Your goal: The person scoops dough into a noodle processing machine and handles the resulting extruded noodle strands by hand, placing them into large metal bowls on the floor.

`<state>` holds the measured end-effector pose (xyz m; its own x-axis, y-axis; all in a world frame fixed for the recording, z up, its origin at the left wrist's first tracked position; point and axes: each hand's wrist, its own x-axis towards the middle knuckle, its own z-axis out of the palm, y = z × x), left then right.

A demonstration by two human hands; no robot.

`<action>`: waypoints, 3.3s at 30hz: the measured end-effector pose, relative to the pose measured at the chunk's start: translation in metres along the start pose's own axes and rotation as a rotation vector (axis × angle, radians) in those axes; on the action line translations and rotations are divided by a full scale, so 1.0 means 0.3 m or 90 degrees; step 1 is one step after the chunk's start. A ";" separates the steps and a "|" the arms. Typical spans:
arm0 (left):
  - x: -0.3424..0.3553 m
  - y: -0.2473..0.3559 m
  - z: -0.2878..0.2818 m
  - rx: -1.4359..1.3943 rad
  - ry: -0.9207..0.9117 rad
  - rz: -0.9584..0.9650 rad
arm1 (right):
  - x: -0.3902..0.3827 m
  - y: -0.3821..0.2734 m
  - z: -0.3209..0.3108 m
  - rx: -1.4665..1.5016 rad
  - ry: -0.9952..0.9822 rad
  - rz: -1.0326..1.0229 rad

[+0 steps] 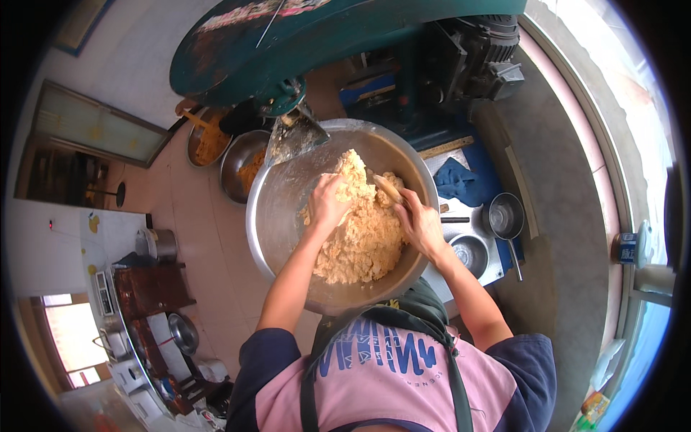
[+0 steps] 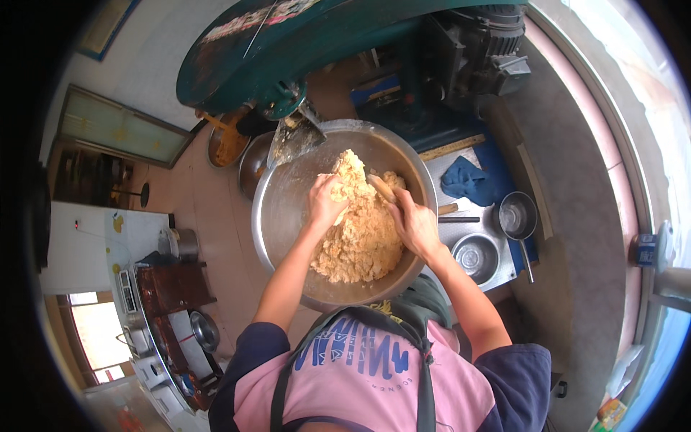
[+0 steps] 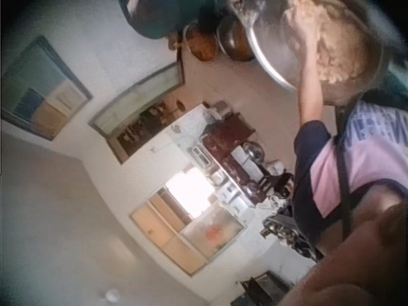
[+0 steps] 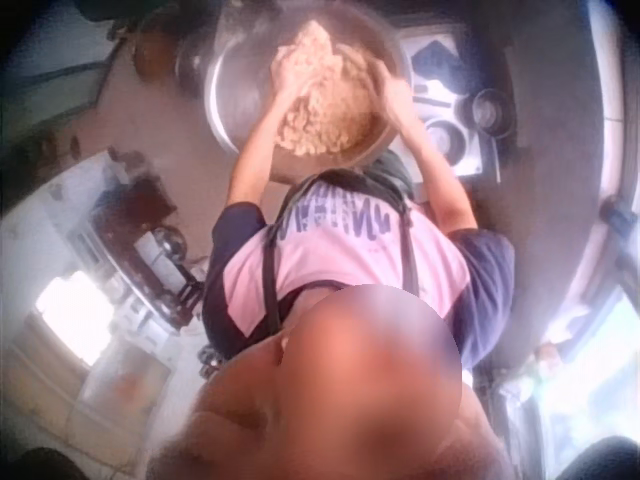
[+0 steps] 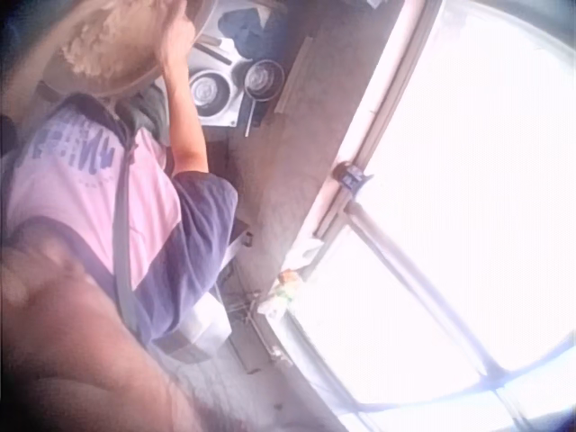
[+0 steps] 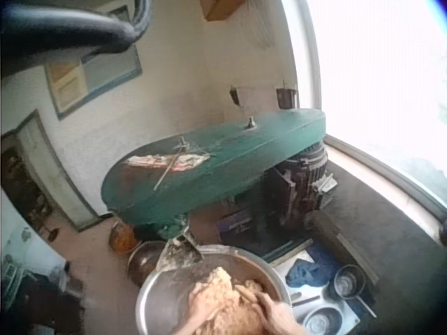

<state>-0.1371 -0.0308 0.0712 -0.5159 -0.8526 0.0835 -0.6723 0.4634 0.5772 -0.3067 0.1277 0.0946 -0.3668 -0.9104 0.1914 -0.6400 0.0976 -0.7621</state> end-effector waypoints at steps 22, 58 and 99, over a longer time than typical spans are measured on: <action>-0.430 -0.127 -0.369 -0.860 0.114 -0.205 | 0.063 -0.206 0.248 -0.109 -0.344 -0.135; 0.252 -0.211 -0.270 -0.050 0.188 -0.240 | 0.663 -0.371 0.410 -0.298 -0.165 -0.151; -0.312 -0.410 -0.180 -0.098 0.228 -0.032 | 0.829 -0.289 0.600 -0.496 -0.132 -0.143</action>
<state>0.0226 -0.0212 0.0362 -0.2478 -0.9165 0.3140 -0.5908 0.3998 0.7007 -0.2210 -0.1794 0.0969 -0.0915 -0.9895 0.1118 -0.9946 0.0852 -0.0594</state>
